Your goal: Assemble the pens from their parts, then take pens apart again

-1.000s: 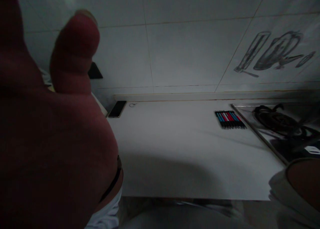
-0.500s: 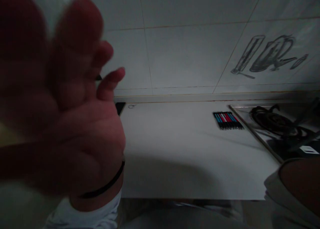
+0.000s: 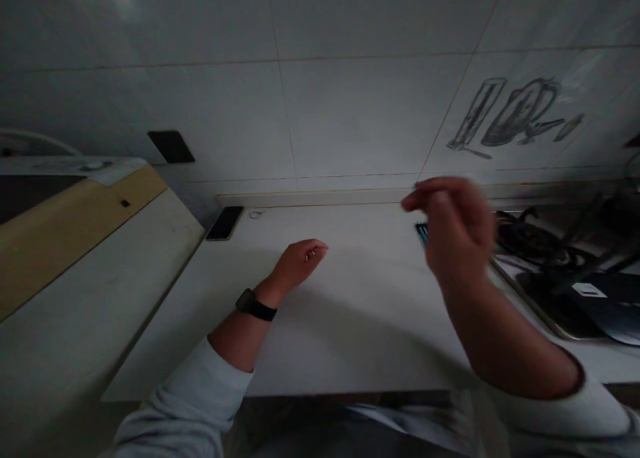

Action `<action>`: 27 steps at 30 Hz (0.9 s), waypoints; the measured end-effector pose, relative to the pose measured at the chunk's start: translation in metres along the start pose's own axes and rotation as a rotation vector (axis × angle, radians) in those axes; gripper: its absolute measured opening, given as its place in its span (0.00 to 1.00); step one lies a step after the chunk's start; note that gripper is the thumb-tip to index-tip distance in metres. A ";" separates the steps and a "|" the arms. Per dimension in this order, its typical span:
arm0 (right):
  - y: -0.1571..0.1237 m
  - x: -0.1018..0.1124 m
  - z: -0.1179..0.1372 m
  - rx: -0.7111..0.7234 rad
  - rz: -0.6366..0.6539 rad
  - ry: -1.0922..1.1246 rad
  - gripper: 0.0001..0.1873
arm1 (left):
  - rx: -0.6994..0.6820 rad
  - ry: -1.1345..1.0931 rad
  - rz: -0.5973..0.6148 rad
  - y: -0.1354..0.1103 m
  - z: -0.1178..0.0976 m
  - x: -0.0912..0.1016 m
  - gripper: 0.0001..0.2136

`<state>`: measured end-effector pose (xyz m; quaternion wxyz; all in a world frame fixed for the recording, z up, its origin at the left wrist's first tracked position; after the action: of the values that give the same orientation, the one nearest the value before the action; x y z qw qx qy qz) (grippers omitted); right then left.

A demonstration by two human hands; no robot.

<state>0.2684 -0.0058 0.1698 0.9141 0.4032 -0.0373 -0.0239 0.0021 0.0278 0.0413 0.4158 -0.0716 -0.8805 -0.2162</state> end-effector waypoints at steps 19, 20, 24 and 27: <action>-0.077 -0.049 -0.143 -0.396 0.810 -0.272 0.13 | -0.097 0.228 0.274 -0.007 0.015 -0.027 0.09; -0.078 -0.048 -0.144 -0.398 0.816 -0.274 0.13 | -0.094 0.225 0.276 -0.007 0.015 -0.027 0.09; -0.079 -0.049 -0.145 -0.358 0.815 -0.247 0.13 | -0.074 0.208 0.285 -0.007 0.017 -0.027 0.09; -0.074 -0.044 -0.148 -0.335 0.706 -0.222 0.14 | -0.056 0.204 0.303 -0.007 0.018 -0.027 0.09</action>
<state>0.2362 0.0562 0.0131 0.9097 0.2059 -0.2674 0.2422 0.0046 0.0311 0.0088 0.5285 -0.1928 -0.8066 -0.1814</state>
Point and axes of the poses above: each hand's wrist, its own y-axis towards the middle knuckle, its own x-axis out of the back of the hand, z = x × y, the point moved 3 cm from there along y, towards the middle knuckle, and after that the axes turned 13 degrees about y, right-handed, at the moved point
